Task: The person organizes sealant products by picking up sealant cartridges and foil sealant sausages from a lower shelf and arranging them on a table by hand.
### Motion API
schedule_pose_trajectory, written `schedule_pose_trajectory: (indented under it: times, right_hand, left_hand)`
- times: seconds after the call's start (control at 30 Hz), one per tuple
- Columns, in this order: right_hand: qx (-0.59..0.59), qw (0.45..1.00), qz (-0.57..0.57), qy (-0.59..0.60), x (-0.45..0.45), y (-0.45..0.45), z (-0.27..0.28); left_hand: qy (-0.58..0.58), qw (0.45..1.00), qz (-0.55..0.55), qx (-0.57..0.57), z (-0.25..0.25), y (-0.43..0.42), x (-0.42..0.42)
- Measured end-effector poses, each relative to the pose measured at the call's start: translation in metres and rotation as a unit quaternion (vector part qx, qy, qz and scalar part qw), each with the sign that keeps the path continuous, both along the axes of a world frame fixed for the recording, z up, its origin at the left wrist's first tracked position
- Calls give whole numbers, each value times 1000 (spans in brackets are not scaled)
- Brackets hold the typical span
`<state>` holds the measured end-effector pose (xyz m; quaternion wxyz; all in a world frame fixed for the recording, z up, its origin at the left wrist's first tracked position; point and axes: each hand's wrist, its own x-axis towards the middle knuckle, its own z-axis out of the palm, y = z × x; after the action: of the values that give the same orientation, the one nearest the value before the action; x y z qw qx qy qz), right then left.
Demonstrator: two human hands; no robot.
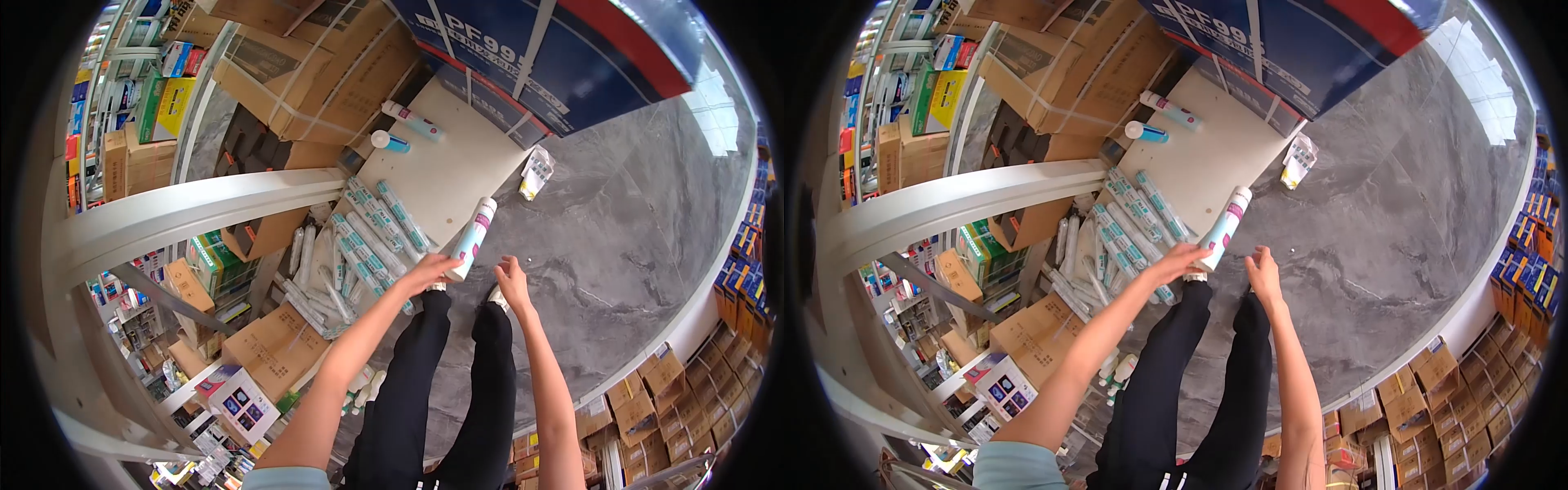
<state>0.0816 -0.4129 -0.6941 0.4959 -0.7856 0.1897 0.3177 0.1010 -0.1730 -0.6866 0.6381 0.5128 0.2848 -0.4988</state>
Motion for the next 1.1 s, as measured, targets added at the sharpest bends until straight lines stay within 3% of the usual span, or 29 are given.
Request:
schedule_pose_trajectory:
  times: [0.3, 0.37, 0.53, 0.67, 0.77, 1.1]
  right_hand:
    - [49, 990, -129, 5, -10, -6, 91]
    - [213, 953, -203, 77, -1, -3, 139]
    - [325, 924, -198, 50, 15, 20, 242]
    - [407, 893, -187, 45, 12, 39, 323]
    - [385, 916, -112, -25, 10, 40, 389]
    - [413, 901, -110, -73, 8, 54, 520]
  left_hand:
    - [-50, 986, 125, -95, 176, -15, -63]
    - [-58, 981, 151, -108, 212, -16, -68]
    - [-204, 974, 85, -47, 302, -9, -58]
    - [-222, 967, 103, -71, 364, -11, -64]
    - [-244, 959, 121, -77, 405, -12, -69]
    - [-326, 936, 95, -94, 516, 1, -76]
